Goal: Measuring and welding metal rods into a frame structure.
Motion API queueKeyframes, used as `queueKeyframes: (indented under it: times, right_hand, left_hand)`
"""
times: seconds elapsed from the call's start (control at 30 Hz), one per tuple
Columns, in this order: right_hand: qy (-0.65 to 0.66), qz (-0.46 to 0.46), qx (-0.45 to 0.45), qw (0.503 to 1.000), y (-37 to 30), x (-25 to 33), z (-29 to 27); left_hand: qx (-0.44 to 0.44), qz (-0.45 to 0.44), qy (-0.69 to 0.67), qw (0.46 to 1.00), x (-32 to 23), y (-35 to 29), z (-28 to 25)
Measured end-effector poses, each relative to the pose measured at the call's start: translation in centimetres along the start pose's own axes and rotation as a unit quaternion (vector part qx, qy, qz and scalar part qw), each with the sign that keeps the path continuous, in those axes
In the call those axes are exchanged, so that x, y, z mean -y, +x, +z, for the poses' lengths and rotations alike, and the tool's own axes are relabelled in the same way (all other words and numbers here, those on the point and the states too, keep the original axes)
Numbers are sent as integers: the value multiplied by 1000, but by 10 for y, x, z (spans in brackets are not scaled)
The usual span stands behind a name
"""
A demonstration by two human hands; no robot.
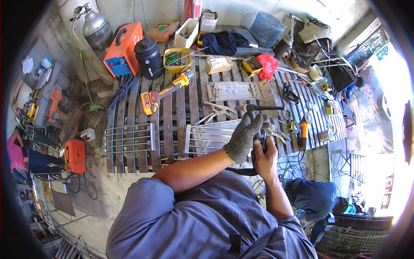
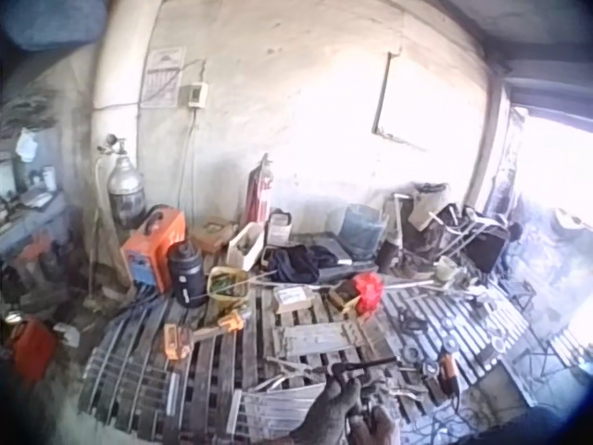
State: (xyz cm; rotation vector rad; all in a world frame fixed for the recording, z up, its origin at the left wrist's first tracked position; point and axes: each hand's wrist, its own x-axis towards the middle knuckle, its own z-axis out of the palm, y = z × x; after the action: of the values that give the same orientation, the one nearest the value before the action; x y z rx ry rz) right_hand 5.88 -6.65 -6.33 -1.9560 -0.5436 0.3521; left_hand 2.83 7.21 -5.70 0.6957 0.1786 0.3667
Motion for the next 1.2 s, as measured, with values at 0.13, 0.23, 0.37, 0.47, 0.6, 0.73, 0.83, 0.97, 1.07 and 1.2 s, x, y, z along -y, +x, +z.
queueKeyframes:
  times: [0.13,0.23,0.37,0.47,0.6,0.73,0.83,0.97,1.07,1.2]
  right_hand:
    - [178,41,79,980,-4,6,-15]
    - [282,75,116,949,0,-7,-23]
    - [397,102,159,898,-2,-11,-30]
    - [429,87,148,887,-7,-7,-34]
    - [320,-27,125,939,-8,-8,-39]
    - [259,-34,128,957,-7,-13,-38]
    - [188,-24,126,974,-11,-12,-39]
    - [106,-34,64,992,-14,-18,-33]
    - [96,4,11,995,-20,-5,-17]
    - [124,-6,-49,991,-26,-5,7]
  left_hand:
    - [15,-14,4,1000,0,-10,0]
    - [30,35,207,977,-8,-10,1]
    - [17,87,250,964,-3,-12,6]
    - [25,125,364,923,-16,-31,17]
    - [8,332,643,690,-45,-37,16]
    - [26,449,679,580,-86,-13,27]
    - [159,406,710,554,-88,16,15]
    - [206,359,748,518,-88,19,14]
    - [147,420,714,541,-79,18,16]
    - [87,475,691,538,-70,20,21]
